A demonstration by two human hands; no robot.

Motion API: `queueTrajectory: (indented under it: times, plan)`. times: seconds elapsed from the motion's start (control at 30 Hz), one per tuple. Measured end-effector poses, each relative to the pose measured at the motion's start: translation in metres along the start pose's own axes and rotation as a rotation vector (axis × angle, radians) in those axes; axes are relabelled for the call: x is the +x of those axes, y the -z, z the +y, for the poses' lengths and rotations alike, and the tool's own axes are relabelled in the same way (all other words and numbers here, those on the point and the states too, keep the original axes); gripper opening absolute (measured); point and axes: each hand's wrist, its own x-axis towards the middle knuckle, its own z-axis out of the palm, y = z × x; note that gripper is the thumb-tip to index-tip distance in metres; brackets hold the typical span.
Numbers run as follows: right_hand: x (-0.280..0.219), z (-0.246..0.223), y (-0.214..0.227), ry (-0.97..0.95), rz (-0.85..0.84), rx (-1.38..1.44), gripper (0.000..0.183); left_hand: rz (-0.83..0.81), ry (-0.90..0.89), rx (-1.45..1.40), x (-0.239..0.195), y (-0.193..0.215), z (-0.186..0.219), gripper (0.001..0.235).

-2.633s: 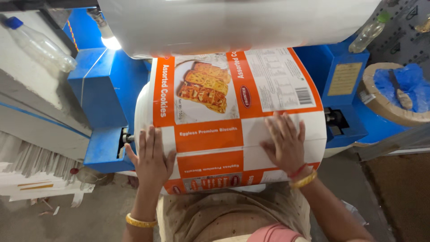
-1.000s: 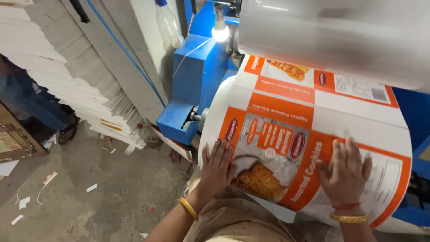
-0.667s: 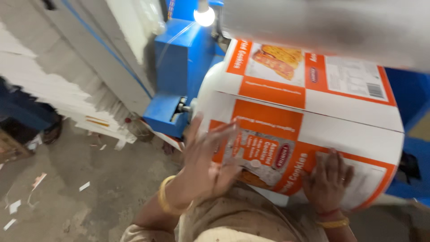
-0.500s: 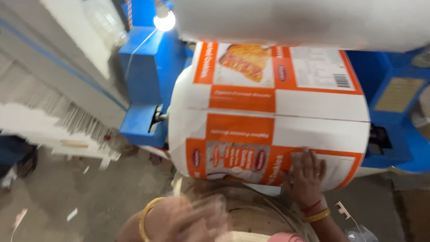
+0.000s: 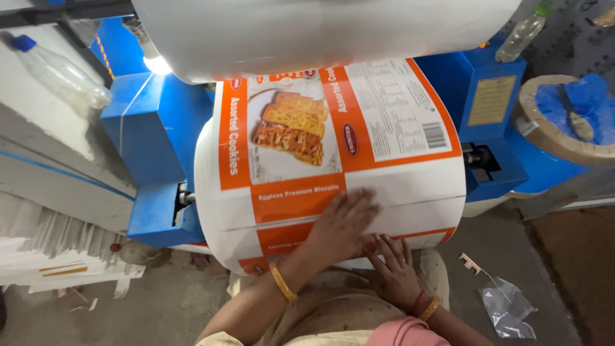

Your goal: The person wraps a large roll of printed packaging material around a rotating cylindrical form. They use both hands to smooth the material and ensure it adheres evenly to the surface as the cylinder spins.

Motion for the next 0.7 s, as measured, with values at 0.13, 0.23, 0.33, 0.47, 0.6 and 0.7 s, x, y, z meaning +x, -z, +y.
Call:
queueTrajectory:
  times: [0.13,0.23,0.33,0.47,0.6,0.7]
  plan:
    - [0.007,0.001,0.009,-0.026,0.095,0.0,0.056,-0.064,0.216,0.133,0.021,0.022,-0.051,0.078]
    - [0.023,0.007,0.019,-0.066,0.146,-0.033,0.057,-0.028,0.415,0.173,0.009,0.059,-0.098,0.092]
    - [0.051,0.019,0.034,-0.064,0.229,-0.094,0.062,0.089,0.574,0.232,-0.029,0.088,-0.122,0.079]
    - [0.097,0.032,0.062,-0.113,0.24,-0.133,0.069,0.202,0.576,0.344,-0.079,0.092,-0.109,0.066]
    - [0.147,0.042,0.073,-0.1,0.285,-0.159,0.074,0.262,0.592,0.393,-0.114,0.076,-0.087,0.068]
    - [0.161,0.035,0.071,-0.069,0.251,-0.147,0.073,0.276,0.615,0.372,-0.138,0.064,-0.076,0.07]
